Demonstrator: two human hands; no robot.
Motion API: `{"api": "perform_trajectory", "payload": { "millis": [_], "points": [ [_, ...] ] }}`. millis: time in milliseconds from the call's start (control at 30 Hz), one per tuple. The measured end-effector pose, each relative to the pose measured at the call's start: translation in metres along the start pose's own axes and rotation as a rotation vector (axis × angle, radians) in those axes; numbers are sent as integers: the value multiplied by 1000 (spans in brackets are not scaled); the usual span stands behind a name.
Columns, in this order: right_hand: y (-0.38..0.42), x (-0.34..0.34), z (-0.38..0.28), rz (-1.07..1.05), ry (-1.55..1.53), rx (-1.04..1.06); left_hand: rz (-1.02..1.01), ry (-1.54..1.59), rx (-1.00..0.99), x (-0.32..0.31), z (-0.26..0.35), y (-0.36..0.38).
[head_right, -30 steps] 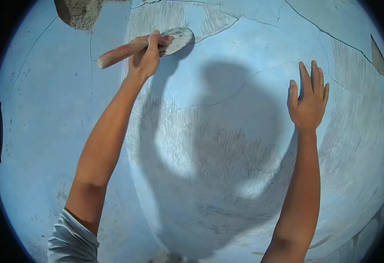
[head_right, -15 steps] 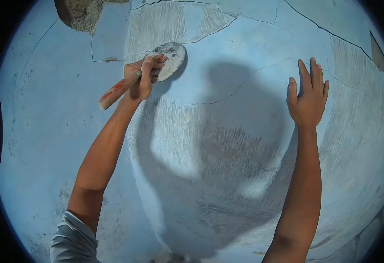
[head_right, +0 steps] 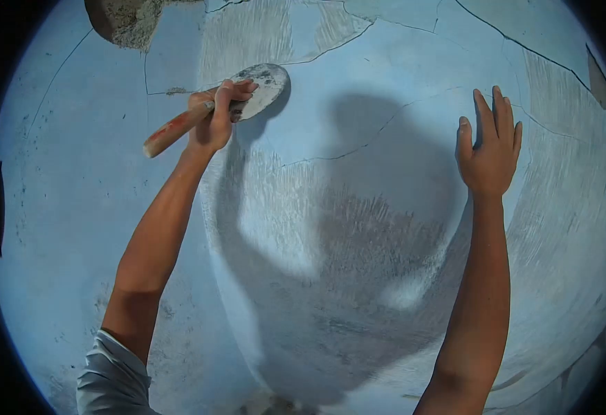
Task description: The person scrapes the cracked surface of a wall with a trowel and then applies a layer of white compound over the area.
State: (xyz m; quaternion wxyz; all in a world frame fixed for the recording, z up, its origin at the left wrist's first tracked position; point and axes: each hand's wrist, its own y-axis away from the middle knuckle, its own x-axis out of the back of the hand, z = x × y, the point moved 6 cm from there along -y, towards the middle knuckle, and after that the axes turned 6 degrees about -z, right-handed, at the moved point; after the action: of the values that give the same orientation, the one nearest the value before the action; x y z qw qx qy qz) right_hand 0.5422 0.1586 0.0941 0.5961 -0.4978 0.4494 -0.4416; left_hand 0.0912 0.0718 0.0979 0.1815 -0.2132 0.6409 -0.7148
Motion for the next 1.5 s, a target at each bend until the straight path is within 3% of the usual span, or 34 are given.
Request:
{"api": "perform_trajectory", "payload": {
  "millis": [100, 200, 367, 467, 500, 633, 767, 867, 1000, 1167, 1300, 1400, 1500],
  "points": [
    [1, 2, -1, -3, -26, -11, 63, 84, -119, 5, 8, -4],
    [1, 5, -4, -2, -41, 7, 18, -41, 37, -5, 8, -18],
    [0, 6, -5, 0, -27, -3, 52, -50, -80, -22, -6, -31],
    [1, 4, -1, -3, -22, 4, 88, 34, -8, -21, -8, -29],
    [2, 4, -1, -8, -23, 2, 83, -36, -89, -20, -7, -22],
    [0, 5, -3, 10, -28, -8, 73, -9, 40, -19, -13, -8],
    [0, 3, 1, 26, -39, 16, 73, -92, -28, -27, -2, -43],
    [1, 7, -2, 24, -50, 2, 77, 56, 114, -26, -7, -11],
    [0, 4, 0, 20, -30, -7, 28, -98, 11, -29, 10, -19],
    [1, 5, -2, 12, -38, -6, -25, -157, 41, -23, 3, -12],
    [0, 5, -3, 23, -51, -8, -10, -118, -49, -23, -4, -12],
    [-1, 5, -2, 22, -45, 1, 4, -30, 56, -35, 9, -34],
    [0, 7, -3, 23, -58, -3, -9, -51, 95, -28, 5, -8]
  ]
}}
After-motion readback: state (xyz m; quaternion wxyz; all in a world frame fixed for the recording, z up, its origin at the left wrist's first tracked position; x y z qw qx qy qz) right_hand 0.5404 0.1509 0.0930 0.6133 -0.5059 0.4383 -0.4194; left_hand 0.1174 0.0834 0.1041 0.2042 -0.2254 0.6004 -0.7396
